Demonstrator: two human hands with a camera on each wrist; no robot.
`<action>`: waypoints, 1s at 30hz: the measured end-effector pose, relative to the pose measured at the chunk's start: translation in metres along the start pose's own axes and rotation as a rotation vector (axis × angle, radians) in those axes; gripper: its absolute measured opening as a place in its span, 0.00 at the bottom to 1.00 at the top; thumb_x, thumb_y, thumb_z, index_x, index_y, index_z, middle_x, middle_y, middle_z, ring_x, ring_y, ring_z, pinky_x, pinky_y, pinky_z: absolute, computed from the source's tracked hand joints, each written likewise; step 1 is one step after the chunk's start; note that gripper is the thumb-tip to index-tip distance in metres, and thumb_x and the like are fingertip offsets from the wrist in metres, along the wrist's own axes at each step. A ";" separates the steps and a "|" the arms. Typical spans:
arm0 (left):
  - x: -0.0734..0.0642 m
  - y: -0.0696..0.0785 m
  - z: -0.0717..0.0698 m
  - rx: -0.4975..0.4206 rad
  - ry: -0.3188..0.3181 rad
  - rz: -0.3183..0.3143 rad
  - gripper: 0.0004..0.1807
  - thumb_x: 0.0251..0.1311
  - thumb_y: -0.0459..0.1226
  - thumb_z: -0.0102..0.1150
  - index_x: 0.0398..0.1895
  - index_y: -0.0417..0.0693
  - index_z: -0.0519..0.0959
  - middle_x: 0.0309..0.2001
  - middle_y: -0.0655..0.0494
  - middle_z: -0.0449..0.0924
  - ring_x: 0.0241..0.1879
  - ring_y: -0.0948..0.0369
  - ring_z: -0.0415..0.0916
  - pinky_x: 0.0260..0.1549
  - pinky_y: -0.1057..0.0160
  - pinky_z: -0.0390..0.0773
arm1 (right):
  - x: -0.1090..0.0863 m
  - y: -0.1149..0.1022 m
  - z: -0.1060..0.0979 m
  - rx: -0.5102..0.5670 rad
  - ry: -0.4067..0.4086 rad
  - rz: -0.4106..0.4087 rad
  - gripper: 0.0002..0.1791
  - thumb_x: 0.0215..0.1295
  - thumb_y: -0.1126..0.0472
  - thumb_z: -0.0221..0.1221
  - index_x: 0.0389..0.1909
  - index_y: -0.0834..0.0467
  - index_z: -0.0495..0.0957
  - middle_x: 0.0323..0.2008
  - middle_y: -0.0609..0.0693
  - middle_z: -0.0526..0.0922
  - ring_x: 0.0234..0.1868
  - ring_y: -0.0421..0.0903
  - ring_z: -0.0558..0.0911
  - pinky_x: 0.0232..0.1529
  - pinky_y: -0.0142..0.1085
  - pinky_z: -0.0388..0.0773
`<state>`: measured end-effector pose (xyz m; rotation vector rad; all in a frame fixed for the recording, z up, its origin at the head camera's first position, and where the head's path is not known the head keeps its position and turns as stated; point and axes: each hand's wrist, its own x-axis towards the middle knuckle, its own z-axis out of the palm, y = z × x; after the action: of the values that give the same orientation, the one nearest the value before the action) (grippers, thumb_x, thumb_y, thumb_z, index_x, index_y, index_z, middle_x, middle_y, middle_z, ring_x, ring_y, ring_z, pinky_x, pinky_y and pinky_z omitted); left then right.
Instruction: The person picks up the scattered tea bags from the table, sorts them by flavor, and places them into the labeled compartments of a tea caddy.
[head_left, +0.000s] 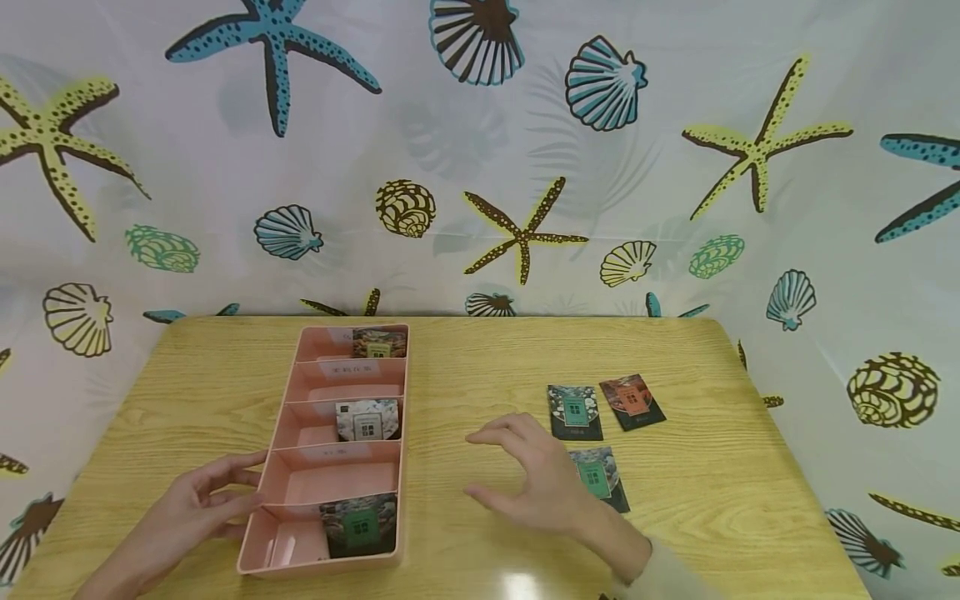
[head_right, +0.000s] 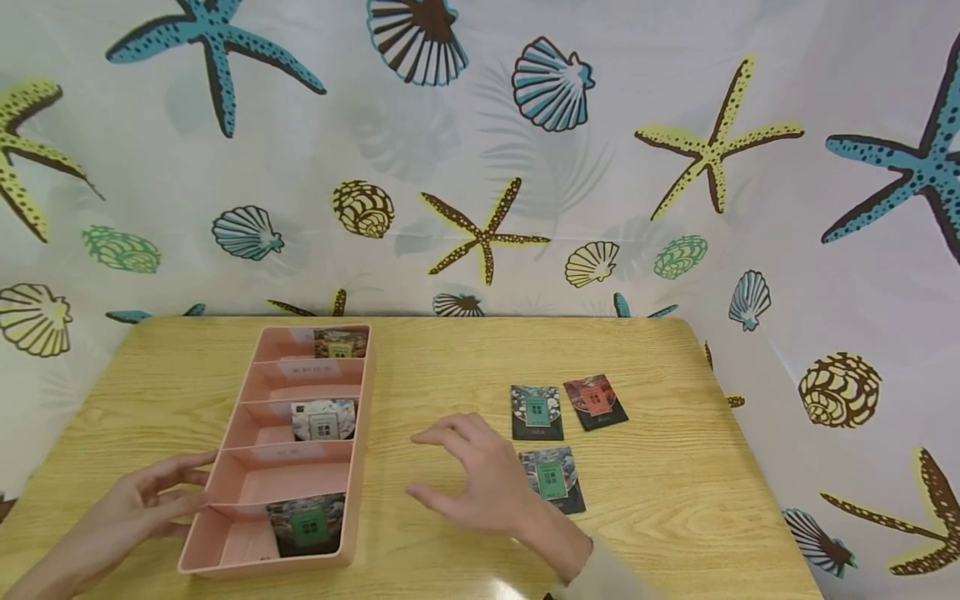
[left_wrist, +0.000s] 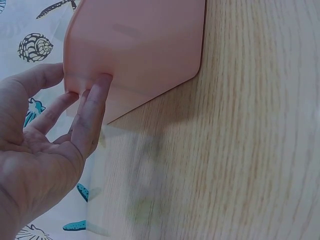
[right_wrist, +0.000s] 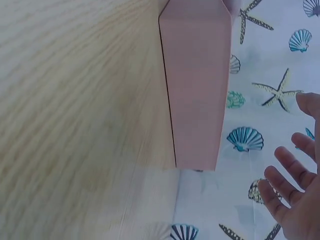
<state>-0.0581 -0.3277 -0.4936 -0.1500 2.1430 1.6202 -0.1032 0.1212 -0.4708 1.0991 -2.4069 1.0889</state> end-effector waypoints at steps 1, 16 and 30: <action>0.000 0.000 0.000 -0.003 -0.001 -0.003 0.30 0.78 0.40 0.59 0.79 0.47 0.67 0.51 0.63 0.79 0.47 0.67 0.87 0.46 0.57 0.91 | -0.002 0.001 -0.003 0.011 0.002 0.027 0.27 0.62 0.49 0.75 0.60 0.50 0.83 0.54 0.46 0.85 0.56 0.44 0.82 0.57 0.41 0.85; -0.001 -0.003 0.000 -0.016 -0.007 0.030 0.25 0.78 0.39 0.58 0.76 0.57 0.71 0.51 0.65 0.79 0.48 0.67 0.87 0.46 0.58 0.91 | -0.022 0.025 -0.040 0.273 0.054 0.346 0.27 0.65 0.62 0.73 0.64 0.52 0.79 0.55 0.52 0.85 0.55 0.37 0.81 0.50 0.39 0.88; 0.000 -0.002 0.000 -0.001 0.005 0.026 0.30 0.78 0.39 0.59 0.79 0.44 0.66 0.51 0.64 0.79 0.48 0.68 0.86 0.45 0.57 0.91 | -0.040 0.048 -0.073 0.451 0.022 0.610 0.24 0.71 0.64 0.67 0.66 0.62 0.77 0.55 0.71 0.81 0.46 0.39 0.84 0.45 0.34 0.87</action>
<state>-0.0576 -0.3279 -0.4958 -0.1277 2.1564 1.6376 -0.1159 0.2167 -0.4673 0.4307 -2.6177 1.8888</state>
